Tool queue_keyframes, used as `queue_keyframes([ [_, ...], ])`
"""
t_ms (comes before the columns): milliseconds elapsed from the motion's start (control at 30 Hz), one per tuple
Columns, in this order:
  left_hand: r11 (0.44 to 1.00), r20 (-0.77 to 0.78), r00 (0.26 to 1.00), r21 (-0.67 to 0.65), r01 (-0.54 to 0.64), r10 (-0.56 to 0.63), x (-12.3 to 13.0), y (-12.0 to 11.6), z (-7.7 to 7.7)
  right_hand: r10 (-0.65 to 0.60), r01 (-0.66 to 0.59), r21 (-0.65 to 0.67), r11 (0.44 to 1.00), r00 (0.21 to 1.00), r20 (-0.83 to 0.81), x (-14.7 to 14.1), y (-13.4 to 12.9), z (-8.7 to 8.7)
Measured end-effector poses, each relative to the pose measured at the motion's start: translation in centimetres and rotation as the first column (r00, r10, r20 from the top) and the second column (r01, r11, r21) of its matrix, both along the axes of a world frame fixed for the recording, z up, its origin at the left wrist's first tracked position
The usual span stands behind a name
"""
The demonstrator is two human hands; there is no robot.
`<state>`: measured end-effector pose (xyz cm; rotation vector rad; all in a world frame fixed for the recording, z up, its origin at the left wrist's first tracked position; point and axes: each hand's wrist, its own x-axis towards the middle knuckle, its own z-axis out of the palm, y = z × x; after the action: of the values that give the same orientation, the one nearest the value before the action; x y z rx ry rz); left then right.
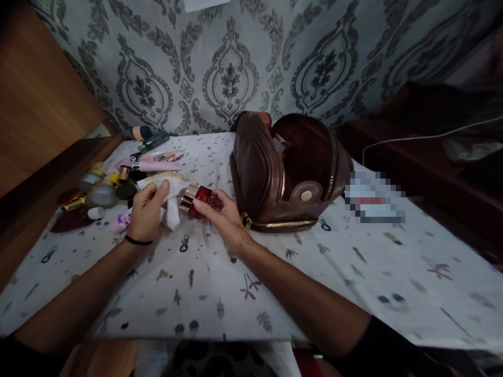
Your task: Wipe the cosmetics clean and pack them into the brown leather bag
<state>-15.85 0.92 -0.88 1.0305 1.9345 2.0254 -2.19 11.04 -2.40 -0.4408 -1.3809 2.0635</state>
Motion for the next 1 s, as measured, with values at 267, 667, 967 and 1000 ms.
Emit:
queue_keyframes([
  [267, 0.967, -0.356, 0.9, -0.047, 0.252, -0.252, 1.8, -1.0, 0.8, 0.011, -0.01, -0.101, 0.995, 1.0, 0.008, 0.1, 0.1, 0.1],
  [667, 0.958, -0.416, 0.869, -0.207, 0.198, -0.269, 2.5, -0.6, 0.6, 0.052, -0.077, 0.27, 0.96, 0.994, 0.1, 0.7, -0.3, 0.3],
  [967, 0.928, -0.166, 0.958, -0.332, 0.167, -0.232, 1.4, -0.2, 1.1, -0.063, -0.022, 0.67, 0.742, 0.993, 0.103, 0.9, -0.6, -0.7],
  [1000, 0.921, -0.132, 0.961, -0.344, 0.185, -0.242, 1.1, -0.2, 1.1, -0.062, -0.016, 0.721, 0.693, 0.995, 0.081, 1.0, -0.5, -0.7],
])
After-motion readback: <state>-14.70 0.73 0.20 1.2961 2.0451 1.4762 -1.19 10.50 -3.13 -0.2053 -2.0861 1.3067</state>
